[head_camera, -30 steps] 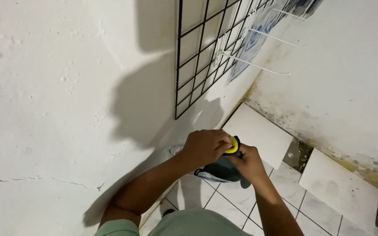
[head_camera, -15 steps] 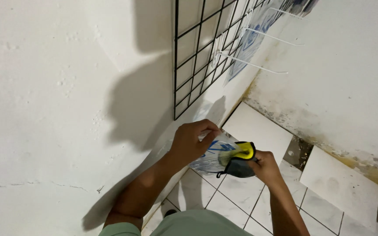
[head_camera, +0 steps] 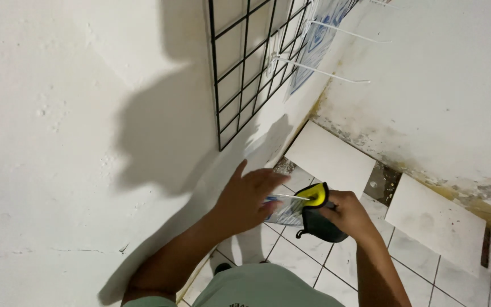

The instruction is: Wiping a plastic package containing a clutch cable with a cleaning cloth.

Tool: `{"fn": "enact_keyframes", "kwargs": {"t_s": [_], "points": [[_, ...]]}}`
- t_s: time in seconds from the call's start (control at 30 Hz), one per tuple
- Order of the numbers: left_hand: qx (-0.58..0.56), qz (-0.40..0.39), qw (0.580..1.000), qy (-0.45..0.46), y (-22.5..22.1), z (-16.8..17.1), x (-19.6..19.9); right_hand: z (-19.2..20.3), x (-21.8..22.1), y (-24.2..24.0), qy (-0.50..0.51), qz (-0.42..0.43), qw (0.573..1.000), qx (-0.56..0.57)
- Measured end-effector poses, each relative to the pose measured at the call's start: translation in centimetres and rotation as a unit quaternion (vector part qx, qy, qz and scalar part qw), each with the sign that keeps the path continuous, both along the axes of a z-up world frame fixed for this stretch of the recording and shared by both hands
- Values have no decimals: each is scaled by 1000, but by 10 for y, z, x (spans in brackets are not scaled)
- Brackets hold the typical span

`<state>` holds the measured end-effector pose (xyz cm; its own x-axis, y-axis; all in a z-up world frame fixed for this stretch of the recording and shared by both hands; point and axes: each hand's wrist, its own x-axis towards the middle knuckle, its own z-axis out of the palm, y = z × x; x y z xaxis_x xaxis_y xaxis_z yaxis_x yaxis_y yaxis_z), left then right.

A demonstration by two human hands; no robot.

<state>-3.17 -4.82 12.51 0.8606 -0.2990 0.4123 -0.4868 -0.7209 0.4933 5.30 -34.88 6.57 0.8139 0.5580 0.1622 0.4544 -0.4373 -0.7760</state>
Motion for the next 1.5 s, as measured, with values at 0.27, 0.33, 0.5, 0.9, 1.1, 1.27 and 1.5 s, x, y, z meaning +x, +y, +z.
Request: {"fn": "enact_keyframes", "kwargs": {"t_s": [0.27,0.33,0.5,0.9,1.1,1.27,1.5], "points": [[-12,-17,970,243,20,-15,9,0,16,8,30,67,997,4],[-90,19,962,257,26,0,7,-2,24,0,44,81,994,50],[-173,19,950,261,30,-6,10,-35,39,-37,87,55,988,119],[-286,-46,922,255,32,-8,13,-108,53,-72,87,27,974,207],[-224,-68,946,224,24,-10,13,-43,25,-13,56,-47,975,211],[-233,-60,947,211,25,-13,14,-42,32,-13,48,-133,962,233],[-231,-44,950,206,29,-10,12,-65,38,-11,8,-129,964,232]]}}
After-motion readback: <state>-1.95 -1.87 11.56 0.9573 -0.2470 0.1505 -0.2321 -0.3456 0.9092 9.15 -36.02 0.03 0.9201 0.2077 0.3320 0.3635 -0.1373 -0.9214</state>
